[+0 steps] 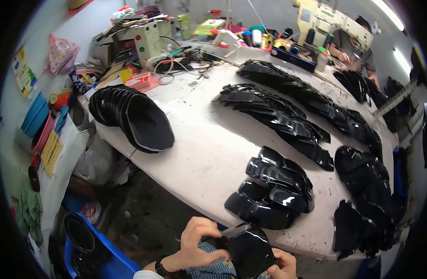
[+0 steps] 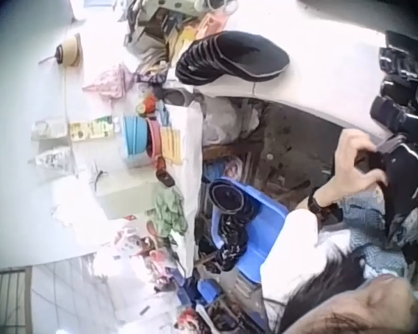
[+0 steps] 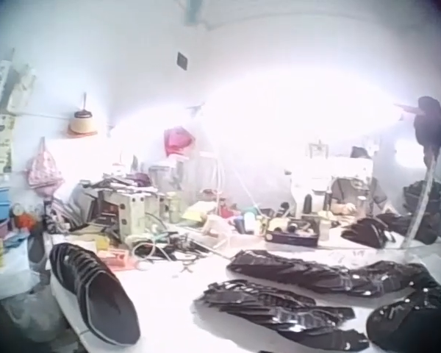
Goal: Inspecting, sorting, and stacking black shiny shoe components at a workbench.
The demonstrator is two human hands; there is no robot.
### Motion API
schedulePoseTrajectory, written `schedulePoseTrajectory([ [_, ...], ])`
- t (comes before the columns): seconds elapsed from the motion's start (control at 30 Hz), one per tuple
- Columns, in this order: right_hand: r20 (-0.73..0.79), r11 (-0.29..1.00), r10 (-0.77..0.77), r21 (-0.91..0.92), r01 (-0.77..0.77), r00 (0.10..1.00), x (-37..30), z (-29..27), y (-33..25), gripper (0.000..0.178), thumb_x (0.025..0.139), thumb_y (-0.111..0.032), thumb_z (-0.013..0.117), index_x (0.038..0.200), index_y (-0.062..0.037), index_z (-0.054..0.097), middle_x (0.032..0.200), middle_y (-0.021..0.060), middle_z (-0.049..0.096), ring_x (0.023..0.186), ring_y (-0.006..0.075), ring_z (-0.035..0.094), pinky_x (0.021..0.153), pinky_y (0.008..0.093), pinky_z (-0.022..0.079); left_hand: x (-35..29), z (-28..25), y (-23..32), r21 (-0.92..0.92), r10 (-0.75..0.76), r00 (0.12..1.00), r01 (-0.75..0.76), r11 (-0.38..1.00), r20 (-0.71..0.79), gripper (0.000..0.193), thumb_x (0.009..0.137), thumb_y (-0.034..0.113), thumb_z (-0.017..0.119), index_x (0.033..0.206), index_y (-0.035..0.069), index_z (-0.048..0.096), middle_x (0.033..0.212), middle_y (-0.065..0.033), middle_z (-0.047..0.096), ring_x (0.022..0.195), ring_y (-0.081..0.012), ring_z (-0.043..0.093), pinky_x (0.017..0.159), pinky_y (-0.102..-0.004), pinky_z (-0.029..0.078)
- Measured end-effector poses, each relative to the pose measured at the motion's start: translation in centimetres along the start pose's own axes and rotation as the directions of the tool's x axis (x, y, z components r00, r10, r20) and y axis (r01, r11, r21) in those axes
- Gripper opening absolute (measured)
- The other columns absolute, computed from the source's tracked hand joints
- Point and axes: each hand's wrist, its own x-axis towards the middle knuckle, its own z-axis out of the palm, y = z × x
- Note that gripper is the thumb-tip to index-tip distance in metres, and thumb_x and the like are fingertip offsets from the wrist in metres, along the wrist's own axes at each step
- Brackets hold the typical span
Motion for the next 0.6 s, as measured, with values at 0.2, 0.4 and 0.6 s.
schedulePoseTrajectory([
  [0.2, -0.204, 0.963, 0.246, 0.161, -0.216, 0.947, 7.5, 1.7, 3.4, 0.022, 0.085, -0.015, 0.053, 0.1, -0.0003, 0.047, 0.085, 0.0028, 0.052, 0.06, 0.0075, 0.047, 0.054, 0.0227, 0.042, 0.6, -3.6, -2.3, 0.364, -0.196, 0.969, 0.238, 0.9, -0.148, 0.019, 0.066, -0.004, 0.065, 0.083, 0.004, 0.063, 0.067, -0.0096, 0.055, 0.054, -0.0203, 0.055, 0.049, -0.0258, 0.045],
  [0.4, 0.225, 0.628, -0.327, -0.674, 0.389, 0.918, 13.3, 6.4, 2.9, 0.07, 0.066, -0.028, 0.072, 0.119, 0.0011, 0.037, 0.119, 0.0206, 0.038, 0.108, 0.0352, 0.044, 0.085, 0.0361, 0.042, 2.2, -6.1, -4.8, 0.376, -0.197, 0.884, 0.37, 0.849, -0.425, 0.017, 0.068, 0.0, 0.067, 0.084, 0.002, 0.062, 0.07, -0.0064, 0.054, 0.046, -0.0107, 0.051, 0.043, -0.0208, 0.041],
  [0.6, 0.018, 0.557, -0.476, -0.767, 0.317, 0.879, 19.7, 10.0, 4.3, 0.04, 0.072, -0.002, 0.06, 0.11, 0.0003, 0.047, 0.096, 0.0177, 0.054, 0.081, 0.0307, 0.057, 0.065, 0.0322, 0.047, 4.7, -7.1, -5.7, 0.328, -0.117, 0.864, 0.307, 0.894, -0.49, 0.019, 0.066, -0.001, 0.067, 0.084, -0.001, 0.061, 0.07, -0.0058, 0.055, 0.048, -0.0084, 0.051, 0.043, -0.0194, 0.041],
])
